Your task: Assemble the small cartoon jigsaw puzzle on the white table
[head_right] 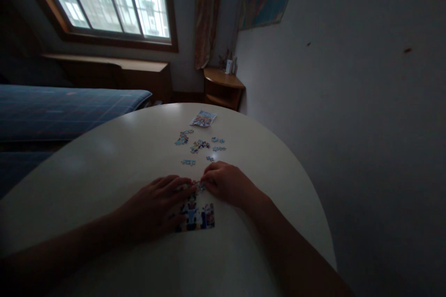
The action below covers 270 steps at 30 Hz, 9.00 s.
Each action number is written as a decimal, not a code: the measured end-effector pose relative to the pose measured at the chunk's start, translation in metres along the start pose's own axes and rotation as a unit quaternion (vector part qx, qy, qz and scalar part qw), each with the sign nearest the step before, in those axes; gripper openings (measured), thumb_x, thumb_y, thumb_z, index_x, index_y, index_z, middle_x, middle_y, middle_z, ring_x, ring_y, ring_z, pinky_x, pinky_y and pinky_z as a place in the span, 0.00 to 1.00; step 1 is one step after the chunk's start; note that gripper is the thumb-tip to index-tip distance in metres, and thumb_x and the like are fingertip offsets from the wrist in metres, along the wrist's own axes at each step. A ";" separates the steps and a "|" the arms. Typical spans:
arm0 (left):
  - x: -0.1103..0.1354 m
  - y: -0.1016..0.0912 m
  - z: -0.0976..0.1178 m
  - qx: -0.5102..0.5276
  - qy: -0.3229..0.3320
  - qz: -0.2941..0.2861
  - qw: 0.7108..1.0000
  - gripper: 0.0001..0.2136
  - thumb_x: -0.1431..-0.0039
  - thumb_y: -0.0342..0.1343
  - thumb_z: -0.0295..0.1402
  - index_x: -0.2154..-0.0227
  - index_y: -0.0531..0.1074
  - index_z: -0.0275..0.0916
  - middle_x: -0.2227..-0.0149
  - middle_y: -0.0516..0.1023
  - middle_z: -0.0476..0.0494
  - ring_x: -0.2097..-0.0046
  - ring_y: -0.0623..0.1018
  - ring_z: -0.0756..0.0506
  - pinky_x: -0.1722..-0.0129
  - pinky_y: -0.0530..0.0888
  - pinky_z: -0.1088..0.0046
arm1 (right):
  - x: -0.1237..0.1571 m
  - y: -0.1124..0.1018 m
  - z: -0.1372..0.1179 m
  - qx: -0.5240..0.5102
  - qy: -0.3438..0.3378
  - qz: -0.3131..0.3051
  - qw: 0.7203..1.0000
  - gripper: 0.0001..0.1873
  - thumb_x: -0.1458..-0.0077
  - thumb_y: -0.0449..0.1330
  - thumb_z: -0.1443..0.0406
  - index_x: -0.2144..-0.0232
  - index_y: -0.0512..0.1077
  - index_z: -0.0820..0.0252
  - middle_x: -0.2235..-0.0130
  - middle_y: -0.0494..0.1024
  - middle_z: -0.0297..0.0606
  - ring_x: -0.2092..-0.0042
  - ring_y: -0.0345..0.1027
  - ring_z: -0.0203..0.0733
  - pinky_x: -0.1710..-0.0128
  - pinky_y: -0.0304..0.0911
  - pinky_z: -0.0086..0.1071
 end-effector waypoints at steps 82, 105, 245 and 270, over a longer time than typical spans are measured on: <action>0.000 0.000 -0.001 0.017 0.000 0.000 1.000 0.27 0.39 0.54 0.39 0.37 0.59 0.44 0.40 0.67 0.43 0.42 0.66 0.37 0.43 0.66 0.53 | -0.001 -0.002 0.002 -0.020 -0.025 0.021 0.999 0.10 0.40 0.58 0.69 0.59 0.78 0.59 0.56 0.79 0.41 0.55 0.72 0.40 0.52 0.67 0.35; -0.001 -0.002 0.000 0.028 0.002 -0.004 1.000 0.27 0.38 0.53 0.40 0.37 0.57 0.46 0.40 0.64 0.43 0.43 0.65 0.37 0.43 0.65 0.54 | -0.006 -0.001 -0.005 0.019 -0.036 -0.011 0.999 0.08 0.45 0.62 0.70 0.64 0.80 0.58 0.61 0.81 0.37 0.61 0.74 0.38 0.58 0.67 0.30; 0.001 0.005 -0.003 0.031 0.041 -0.017 0.999 0.28 0.36 0.51 0.41 0.35 0.55 0.43 0.34 0.60 0.44 0.39 0.64 0.36 0.41 0.63 0.54 | 0.015 -0.022 0.001 -0.036 0.056 -0.065 0.996 0.17 0.52 0.67 0.63 0.58 0.75 0.58 0.55 0.76 0.41 0.56 0.71 0.43 0.54 0.66 0.36; 0.001 0.005 -0.003 0.034 0.036 -0.021 0.999 0.26 0.36 0.51 0.40 0.37 0.56 0.43 0.34 0.59 0.46 0.39 0.63 0.36 0.41 0.63 0.53 | 0.011 -0.014 0.008 -0.077 0.051 -0.083 0.992 0.19 0.50 0.69 0.58 0.59 0.73 0.60 0.55 0.73 0.42 0.51 0.64 0.45 0.50 0.62 0.38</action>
Point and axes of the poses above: each hand's wrist, its own x-axis away from the middle knuckle, its own y-axis out of the palm, z = x × y, the point moved 4 cm from there along -x, towards the middle knuckle
